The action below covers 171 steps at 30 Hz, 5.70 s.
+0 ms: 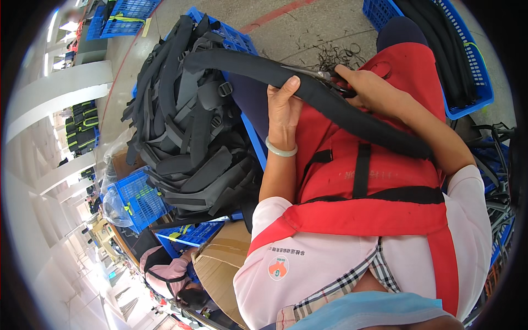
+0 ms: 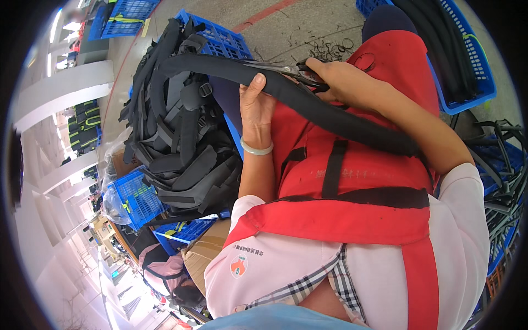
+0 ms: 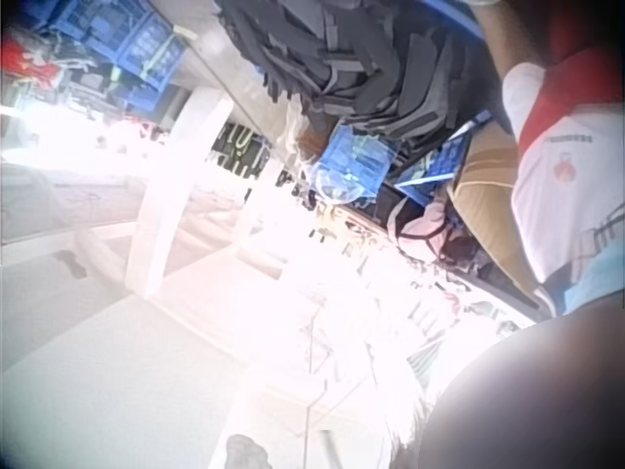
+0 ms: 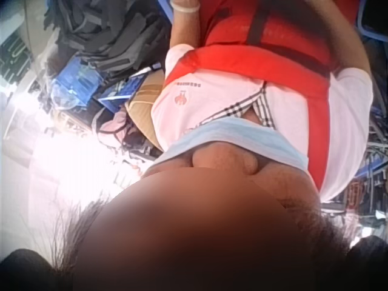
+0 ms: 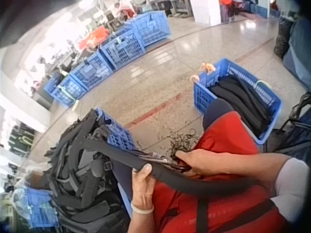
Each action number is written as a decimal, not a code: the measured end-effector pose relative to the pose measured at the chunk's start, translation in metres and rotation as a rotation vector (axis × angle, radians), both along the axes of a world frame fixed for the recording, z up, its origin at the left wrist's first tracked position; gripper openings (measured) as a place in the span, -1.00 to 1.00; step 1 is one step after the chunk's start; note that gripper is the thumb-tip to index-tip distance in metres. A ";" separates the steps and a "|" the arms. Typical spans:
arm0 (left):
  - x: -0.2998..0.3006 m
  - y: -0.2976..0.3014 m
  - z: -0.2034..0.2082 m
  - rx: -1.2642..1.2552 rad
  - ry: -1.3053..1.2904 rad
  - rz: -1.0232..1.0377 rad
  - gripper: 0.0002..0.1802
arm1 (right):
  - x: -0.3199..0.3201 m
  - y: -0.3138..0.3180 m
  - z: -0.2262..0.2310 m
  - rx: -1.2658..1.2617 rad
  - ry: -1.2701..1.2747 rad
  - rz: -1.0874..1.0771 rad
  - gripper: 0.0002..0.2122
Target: Using scissors to trim excess material or threads from a backpack shoulder strap in a manufacturing setting.
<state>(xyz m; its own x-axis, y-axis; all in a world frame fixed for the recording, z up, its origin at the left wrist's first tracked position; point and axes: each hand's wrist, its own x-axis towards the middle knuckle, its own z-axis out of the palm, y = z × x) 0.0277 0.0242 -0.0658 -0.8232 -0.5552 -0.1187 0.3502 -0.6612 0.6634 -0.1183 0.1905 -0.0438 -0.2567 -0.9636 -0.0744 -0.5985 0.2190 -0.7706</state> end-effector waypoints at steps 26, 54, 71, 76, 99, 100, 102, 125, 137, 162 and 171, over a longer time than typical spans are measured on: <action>-0.002 -0.019 -0.008 0.077 0.019 -0.037 -0.76 | -0.002 -0.022 0.011 0.021 -0.040 0.031 -0.58; -0.008 -0.013 -0.007 0.120 0.024 -0.031 -0.77 | -0.017 0.001 0.022 0.109 -0.634 -0.187 -0.72; -0.023 0.000 -0.021 -0.271 -0.306 -0.226 -0.70 | -0.198 0.124 -0.030 -1.244 -0.896 -1.266 -0.86; -0.034 0.008 -0.028 -0.300 -0.348 -0.308 -0.71 | -0.185 0.170 -0.147 -0.772 -0.720 -1.448 -0.87; 0.064 -0.055 0.018 -0.591 -0.426 0.373 -0.86 | -0.205 0.063 -0.061 -0.133 0.423 -0.796 -0.66; 0.077 -0.066 0.021 -0.574 -0.436 0.450 -0.85 | -0.207 0.064 -0.065 -0.137 0.490 -0.787 -0.66; 0.103 -0.088 0.023 -0.533 -0.460 0.666 -0.84 | -0.213 0.064 -0.070 -0.146 0.518 -0.806 -0.65; 0.356 -0.121 -0.023 -0.433 -1.506 1.533 -0.32 | -0.262 0.061 -0.105 -0.027 0.762 -0.715 -0.57; 0.319 -0.135 -0.013 -0.800 -1.398 1.497 -0.46 | -0.237 0.013 -0.098 0.101 0.760 -0.646 -0.55; 0.306 -0.112 0.046 -0.789 -1.438 0.864 -0.27 | -0.248 0.012 -0.092 0.034 0.697 -0.503 -0.56; 0.189 -0.066 0.176 -0.514 0.056 0.688 -0.66 | -0.202 0.023 -0.073 -0.237 -0.200 -0.431 -0.71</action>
